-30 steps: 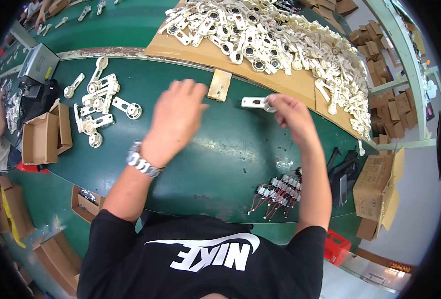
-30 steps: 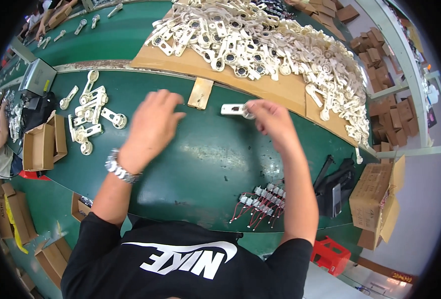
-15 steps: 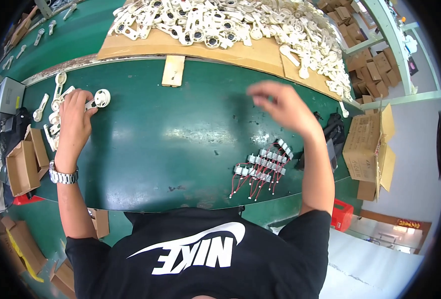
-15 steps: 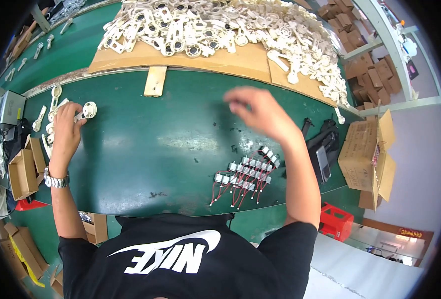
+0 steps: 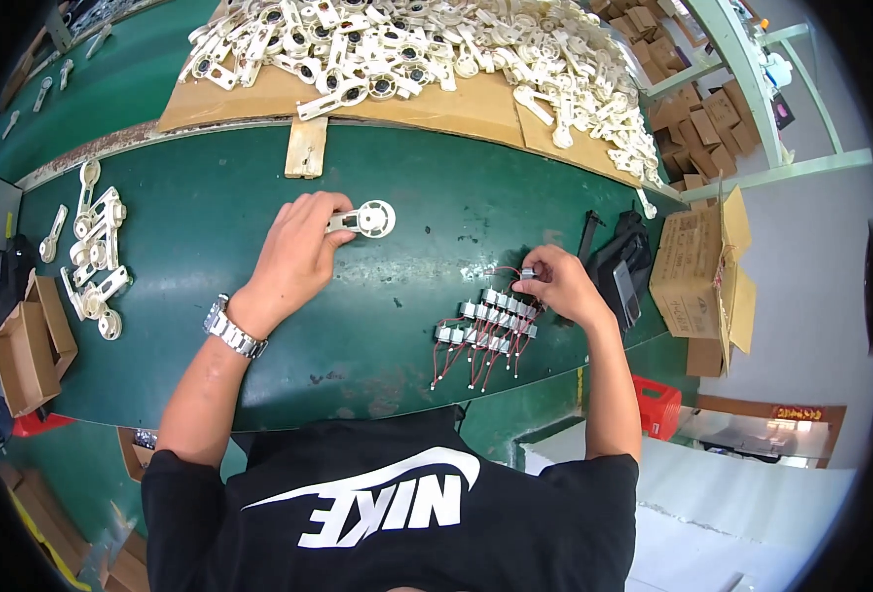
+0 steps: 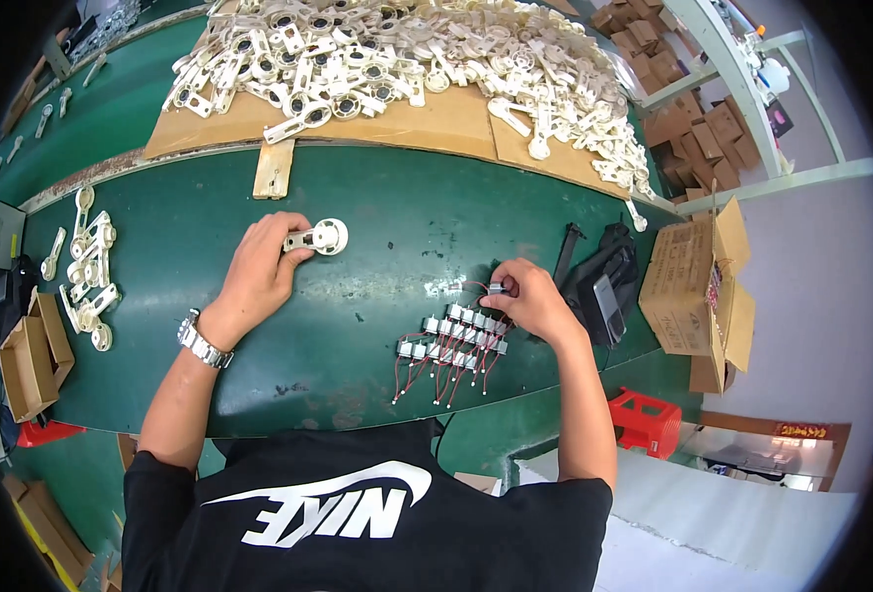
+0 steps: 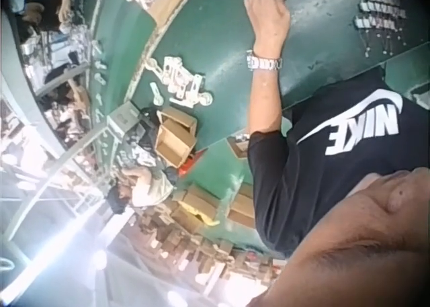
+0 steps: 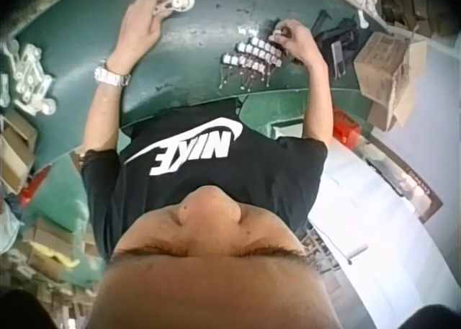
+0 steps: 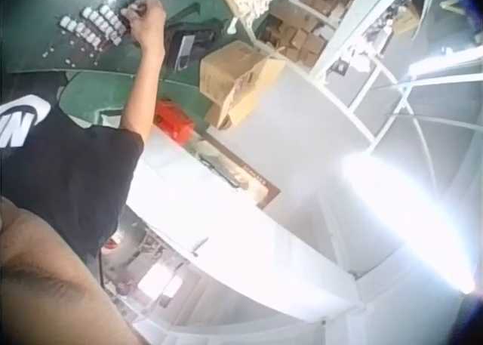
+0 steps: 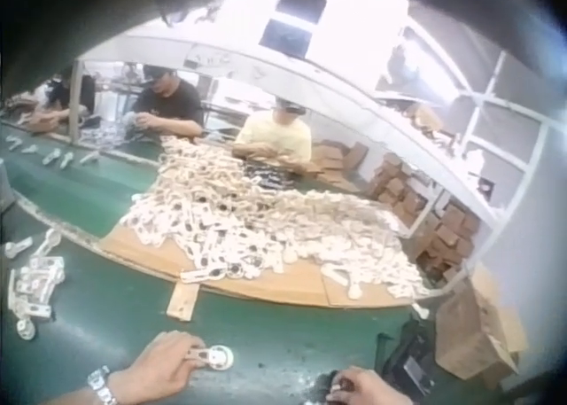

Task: The person assembles electronic components by hand, inserting small motors into white plastic housings.

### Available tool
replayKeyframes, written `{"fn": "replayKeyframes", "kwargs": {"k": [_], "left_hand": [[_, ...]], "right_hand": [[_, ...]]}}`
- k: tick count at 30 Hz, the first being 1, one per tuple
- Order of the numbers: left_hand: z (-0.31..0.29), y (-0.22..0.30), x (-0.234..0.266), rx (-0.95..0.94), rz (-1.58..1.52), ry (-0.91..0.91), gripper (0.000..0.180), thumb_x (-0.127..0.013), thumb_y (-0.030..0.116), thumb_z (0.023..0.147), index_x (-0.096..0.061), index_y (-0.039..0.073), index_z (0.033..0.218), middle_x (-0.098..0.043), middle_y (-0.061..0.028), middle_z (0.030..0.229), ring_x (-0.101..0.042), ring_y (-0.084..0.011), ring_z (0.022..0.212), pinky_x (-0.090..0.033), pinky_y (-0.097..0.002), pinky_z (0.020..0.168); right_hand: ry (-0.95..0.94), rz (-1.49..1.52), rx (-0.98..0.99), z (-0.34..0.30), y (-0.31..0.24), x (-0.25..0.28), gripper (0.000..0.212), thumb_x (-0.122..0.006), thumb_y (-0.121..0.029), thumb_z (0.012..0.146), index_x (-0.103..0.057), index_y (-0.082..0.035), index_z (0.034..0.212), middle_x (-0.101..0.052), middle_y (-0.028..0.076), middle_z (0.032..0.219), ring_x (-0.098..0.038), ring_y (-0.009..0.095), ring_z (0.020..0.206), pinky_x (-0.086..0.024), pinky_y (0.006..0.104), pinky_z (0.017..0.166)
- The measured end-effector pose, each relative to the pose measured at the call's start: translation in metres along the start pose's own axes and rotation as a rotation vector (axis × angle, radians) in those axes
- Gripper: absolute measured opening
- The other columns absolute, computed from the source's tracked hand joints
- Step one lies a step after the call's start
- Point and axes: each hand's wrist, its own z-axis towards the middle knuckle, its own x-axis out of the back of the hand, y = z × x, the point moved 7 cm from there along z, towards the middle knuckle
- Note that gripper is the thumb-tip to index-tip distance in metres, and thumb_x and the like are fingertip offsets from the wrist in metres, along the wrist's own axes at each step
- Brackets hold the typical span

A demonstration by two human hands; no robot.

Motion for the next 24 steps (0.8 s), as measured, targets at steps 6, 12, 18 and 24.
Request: {"fn": "replayKeyframes", "kwargs": {"k": [6,12,18,24], "left_hand": [[-0.005,-0.006,0.001,-0.025,-0.053,0.023,0.023,-0.067,0.004,0.095,-0.060,0.002,0.117,-0.065,-0.0150,0.109,-0.061,-0.0365,0.103,-0.049,-0.0428,0.092],[-0.005,-0.004,0.004,-0.044,-0.059,0.037,0.023,-0.066,0.002,0.094,-0.061,0.002,0.116,-0.065,-0.0152,0.109,-0.061,-0.0366,0.104,-0.049,-0.0430,0.093],[-0.006,-0.001,0.007,-0.069,-0.064,0.058,0.022,-0.065,0.003,0.096,-0.062,0.002,0.118,-0.066,-0.0150,0.107,-0.062,-0.0363,0.101,-0.049,-0.0423,0.091],[-0.013,-0.024,0.004,0.027,-0.228,0.066,0.019,-0.052,0.013,0.109,-0.062,0.001,0.120,-0.062,-0.0088,0.083,-0.059,-0.0213,0.076,-0.049,-0.0344,0.073]], "right_hand": [[0.062,0.171,0.070,0.007,-0.013,0.016,0.031,-0.082,-0.019,0.090,-0.076,0.000,0.113,-0.073,0.010,0.092,-0.064,0.019,0.077,-0.052,0.0334,0.072],[0.163,0.281,0.205,0.025,-0.078,0.008,0.020,-0.078,-0.009,0.091,-0.070,-0.001,0.108,-0.065,0.006,0.080,-0.056,0.014,0.066,-0.047,0.0306,0.062],[0.180,0.243,0.104,0.045,-0.079,-0.003,0.028,-0.075,-0.010,0.098,-0.066,-0.001,0.123,-0.058,-0.004,0.080,-0.045,0.005,0.065,-0.040,0.0233,0.057],[0.075,0.710,0.179,0.043,-0.125,-0.022,0.033,-0.064,-0.019,0.107,-0.067,-0.005,0.136,-0.060,-0.001,0.088,-0.055,0.007,0.074,-0.048,0.0252,0.066]]}}
